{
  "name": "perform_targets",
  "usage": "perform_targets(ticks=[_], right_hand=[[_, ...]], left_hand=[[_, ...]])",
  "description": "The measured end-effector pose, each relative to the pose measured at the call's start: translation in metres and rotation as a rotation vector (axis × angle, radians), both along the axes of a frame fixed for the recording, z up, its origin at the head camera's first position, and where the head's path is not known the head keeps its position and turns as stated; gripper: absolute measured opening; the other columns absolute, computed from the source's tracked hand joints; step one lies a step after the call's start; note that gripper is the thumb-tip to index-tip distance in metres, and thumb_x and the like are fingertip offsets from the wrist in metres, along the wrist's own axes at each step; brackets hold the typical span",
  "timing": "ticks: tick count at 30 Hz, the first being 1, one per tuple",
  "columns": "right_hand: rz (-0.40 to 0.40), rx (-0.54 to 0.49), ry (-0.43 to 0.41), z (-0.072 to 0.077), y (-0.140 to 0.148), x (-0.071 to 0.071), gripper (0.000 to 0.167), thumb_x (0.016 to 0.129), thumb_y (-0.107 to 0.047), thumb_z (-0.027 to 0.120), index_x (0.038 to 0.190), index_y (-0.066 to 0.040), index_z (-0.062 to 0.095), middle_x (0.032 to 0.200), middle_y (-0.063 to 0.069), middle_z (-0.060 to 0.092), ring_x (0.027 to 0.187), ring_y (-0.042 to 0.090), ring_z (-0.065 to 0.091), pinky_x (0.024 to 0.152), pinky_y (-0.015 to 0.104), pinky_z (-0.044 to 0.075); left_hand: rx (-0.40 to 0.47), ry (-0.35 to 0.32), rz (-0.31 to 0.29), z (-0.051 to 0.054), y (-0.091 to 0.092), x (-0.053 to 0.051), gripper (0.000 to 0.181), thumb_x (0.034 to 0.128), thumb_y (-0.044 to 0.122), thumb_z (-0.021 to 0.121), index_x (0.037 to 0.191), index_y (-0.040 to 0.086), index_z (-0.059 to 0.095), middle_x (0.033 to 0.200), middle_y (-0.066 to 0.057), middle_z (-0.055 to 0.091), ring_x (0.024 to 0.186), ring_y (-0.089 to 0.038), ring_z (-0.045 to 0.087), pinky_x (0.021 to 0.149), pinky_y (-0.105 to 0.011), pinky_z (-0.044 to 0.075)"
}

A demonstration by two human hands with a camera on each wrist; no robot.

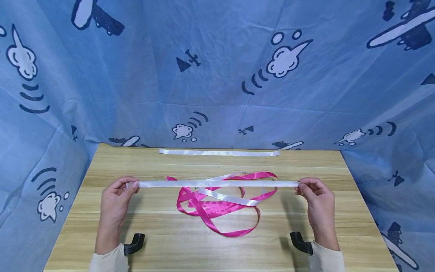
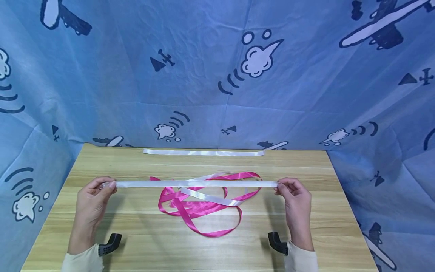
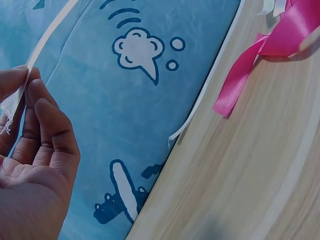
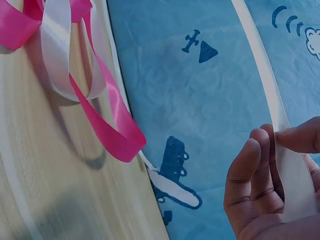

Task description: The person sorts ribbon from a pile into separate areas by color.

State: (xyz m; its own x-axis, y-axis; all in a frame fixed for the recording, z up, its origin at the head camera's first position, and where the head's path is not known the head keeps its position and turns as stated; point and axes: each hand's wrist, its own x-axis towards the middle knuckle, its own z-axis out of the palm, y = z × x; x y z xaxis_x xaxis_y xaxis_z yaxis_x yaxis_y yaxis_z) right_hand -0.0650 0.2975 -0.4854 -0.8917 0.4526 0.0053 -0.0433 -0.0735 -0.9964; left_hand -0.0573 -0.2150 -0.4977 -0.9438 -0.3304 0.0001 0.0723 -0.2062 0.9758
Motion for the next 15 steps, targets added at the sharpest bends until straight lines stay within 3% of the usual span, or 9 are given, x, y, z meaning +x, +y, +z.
perform_targets(ticks=[9,15], right_hand=[[-0.028,-0.011,-0.025,0.002,0.002,0.002,0.006,0.094,0.014,0.066,0.1,0.014,0.067,0.084,0.003,0.071,0.067,0.012,0.069,0.064,0.022,0.059],[-0.024,-0.042,-0.003,0.001,0.003,0.003,0.009,0.094,0.015,0.065,0.093,0.008,0.071,0.083,0.004,0.072,0.066,0.012,0.069,0.063,0.022,0.059]], left_hand=[[-0.009,-0.021,0.009,-0.002,-0.007,0.005,0.005,0.0947,-0.009,0.07,0.099,-0.007,0.072,0.09,0.001,0.072,0.075,-0.007,0.067,0.071,-0.018,0.058],[-0.013,-0.03,0.024,-0.002,-0.012,0.005,0.005,0.0936,-0.007,0.072,0.098,-0.004,0.073,0.085,0.002,0.071,0.074,-0.007,0.066,0.07,-0.018,0.057]])
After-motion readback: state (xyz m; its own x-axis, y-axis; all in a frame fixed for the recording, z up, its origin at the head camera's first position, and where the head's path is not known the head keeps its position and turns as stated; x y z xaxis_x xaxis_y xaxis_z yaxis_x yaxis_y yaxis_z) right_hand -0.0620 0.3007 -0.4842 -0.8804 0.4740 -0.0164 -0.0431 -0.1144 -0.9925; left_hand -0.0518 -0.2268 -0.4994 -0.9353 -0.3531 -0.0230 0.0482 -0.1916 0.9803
